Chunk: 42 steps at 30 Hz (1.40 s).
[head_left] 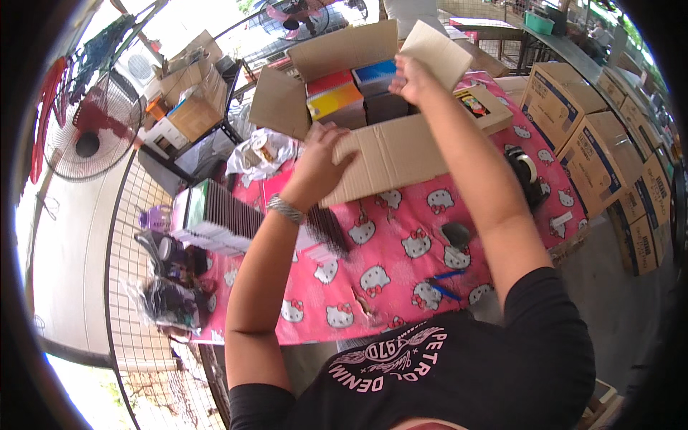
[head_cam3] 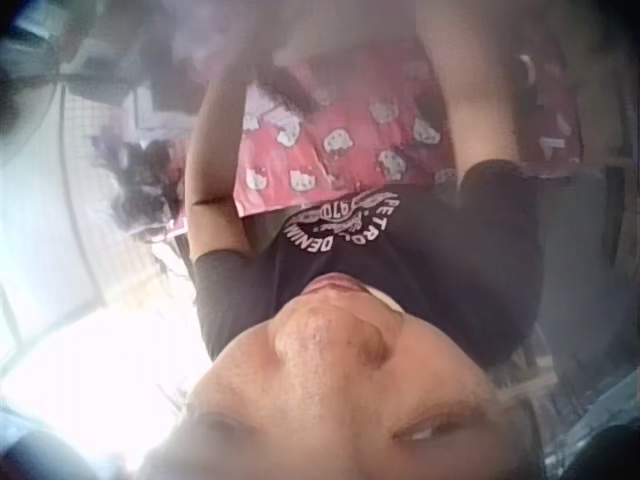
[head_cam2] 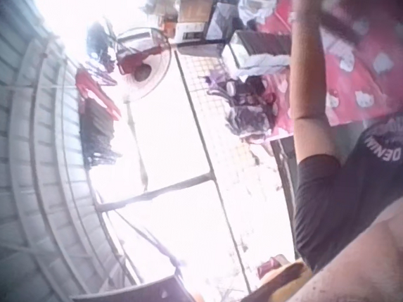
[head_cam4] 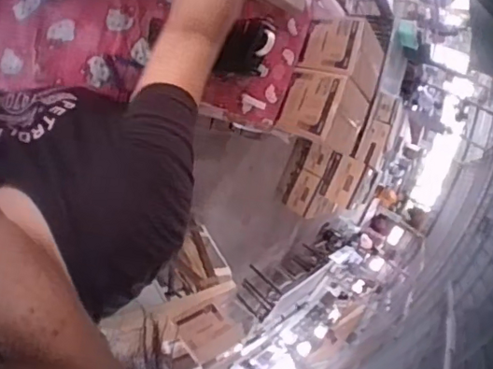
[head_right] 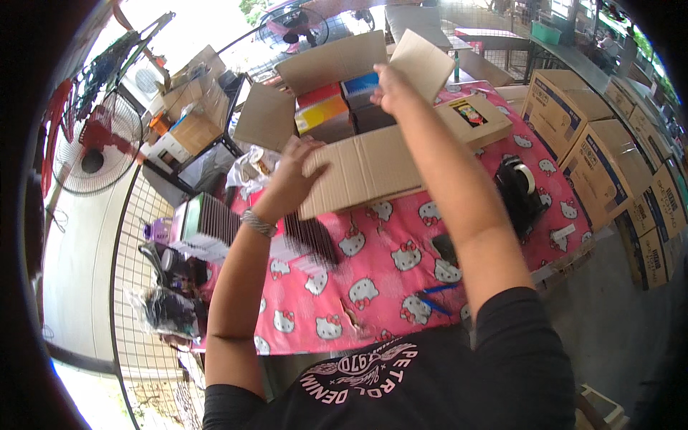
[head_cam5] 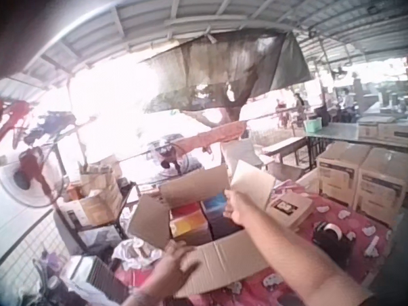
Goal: The person inserts wire bindings into small pink notebooks and then places stacks of blue and yellow notebooks into a cardboard box.
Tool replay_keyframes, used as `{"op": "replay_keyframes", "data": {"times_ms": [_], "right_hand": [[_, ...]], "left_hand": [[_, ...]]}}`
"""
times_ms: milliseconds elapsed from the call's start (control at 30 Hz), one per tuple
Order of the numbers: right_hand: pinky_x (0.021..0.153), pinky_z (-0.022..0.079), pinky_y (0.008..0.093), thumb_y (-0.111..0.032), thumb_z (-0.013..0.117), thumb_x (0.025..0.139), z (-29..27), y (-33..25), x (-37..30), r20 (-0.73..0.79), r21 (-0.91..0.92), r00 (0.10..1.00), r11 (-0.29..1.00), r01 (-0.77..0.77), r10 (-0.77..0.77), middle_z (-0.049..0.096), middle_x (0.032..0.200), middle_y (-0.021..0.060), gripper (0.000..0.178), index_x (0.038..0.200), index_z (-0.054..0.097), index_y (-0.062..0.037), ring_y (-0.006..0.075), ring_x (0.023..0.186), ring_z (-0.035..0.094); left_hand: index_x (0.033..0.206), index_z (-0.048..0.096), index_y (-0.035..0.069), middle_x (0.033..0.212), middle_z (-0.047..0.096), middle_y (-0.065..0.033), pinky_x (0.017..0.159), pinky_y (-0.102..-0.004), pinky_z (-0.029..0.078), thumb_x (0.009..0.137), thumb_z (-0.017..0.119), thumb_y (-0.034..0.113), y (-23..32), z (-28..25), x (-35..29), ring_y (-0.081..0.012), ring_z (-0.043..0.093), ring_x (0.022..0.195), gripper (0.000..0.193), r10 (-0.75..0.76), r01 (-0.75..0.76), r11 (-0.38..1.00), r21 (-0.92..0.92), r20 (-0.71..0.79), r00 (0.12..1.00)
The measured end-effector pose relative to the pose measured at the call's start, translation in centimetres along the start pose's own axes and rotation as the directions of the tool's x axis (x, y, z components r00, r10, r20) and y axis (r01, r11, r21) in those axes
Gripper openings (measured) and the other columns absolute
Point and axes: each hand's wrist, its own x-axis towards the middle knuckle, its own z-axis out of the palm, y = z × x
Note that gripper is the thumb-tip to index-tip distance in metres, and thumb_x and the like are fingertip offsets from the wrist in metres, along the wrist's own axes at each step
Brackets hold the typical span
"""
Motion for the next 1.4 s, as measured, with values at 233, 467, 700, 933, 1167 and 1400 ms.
{"op": "replay_keyframes", "data": {"times_ms": [233,467,700,933,1167,1400], "right_hand": [[0.112,0.025,0.0576,-0.044,0.041,0.098,1.6,6.2,9.2,-0.344,0.626,0.849,0.772,-0.112,0.402,0.033,0.156,0.0114,0.06,0.146,0.039,-0.0087,0.0343,0.139,0.033],[0.108,0.037,0.0462,-0.036,0.034,0.101,3.7,7.5,11.2,-0.525,0.679,0.784,0.719,0.151,0.331,0.047,0.147,0.0119,0.051,0.138,0.05,-0.005,0.0294,0.129,0.049],[0.109,0.035,0.0505,-0.032,0.054,0.096,1.6,7.6,13.4,-0.431,0.496,0.868,0.868,0.0,0.246,0.049,0.145,0.0133,0.049,0.137,0.048,-0.0051,0.031,0.125,0.051],[0.115,0.027,0.0514,-0.039,0.08,0.078,2.0,7.9,14.3,-0.427,0.376,0.86,0.92,-0.114,0.281,0.024,0.159,0.0206,0.094,0.145,0.033,0.0076,0.0322,0.144,0.028],[0.105,0.039,0.0458,-0.023,0.08,0.075,3.5,6.7,11.6,-0.572,0.238,0.811,0.971,0.021,0.123,0.051,0.14,0.0179,0.078,0.138,0.043,0.0056,0.0318,0.125,0.051],[0.093,0.048,0.0335,-0.013,0.076,0.079,2.7,1.2,0.6,-0.136,0.399,0.918,0.828,0.395,-0.373,0.059,0.115,0.0048,0.051,0.122,0.051,-0.004,0.0173,0.107,0.06]], "left_hand": [[0.152,0.022,-0.001,0.14,0.039,-0.0278,0.108,-0.0514,0.033,0.077,0.074,0.055,1.4,3.2,3.1,-0.0441,0.04,0.128,0.107,-0.061,-0.076,0.943,0.324,0.391,0.918],[0.144,0.035,0.0,0.128,0.042,-0.0187,0.101,-0.0524,0.036,0.064,0.085,0.044,-0.4,5.2,2.8,-0.0344,0.044,0.119,0.103,-0.025,-0.047,0.954,0.297,0.233,0.972],[0.143,0.036,-0.001,0.13,0.042,-0.0205,0.104,-0.0594,0.036,0.074,0.078,0.039,-0.4,4.4,3.6,-0.0357,0.044,0.119,0.09,0.021,-0.095,0.963,0.251,0.284,0.959],[0.143,0.036,-0.002,0.13,0.042,-0.0213,0.106,-0.0599,0.035,0.075,0.077,0.038,-0.3,4.2,4.0,-0.0361,0.045,0.12,0.089,0.004,-0.088,0.965,0.246,0.321,0.947],[0.14,0.039,-0.002,0.125,0.048,-0.0196,0.102,-0.0452,0.042,0.078,0.078,0.034,-1.3,2.7,5.5,-0.0329,0.05,0.114,0.081,-0.002,0.015,0.999,-0.036,0.332,0.943],[0.147,0.028,-0.002,0.124,0.055,-0.0076,0.103,-0.0345,0.04,0.099,0.06,0.031,-1.9,-0.9,10.0,-0.0179,0.052,0.118,0.067,-0.58,0.258,0.093,-0.962,0.158,0.799]]}}
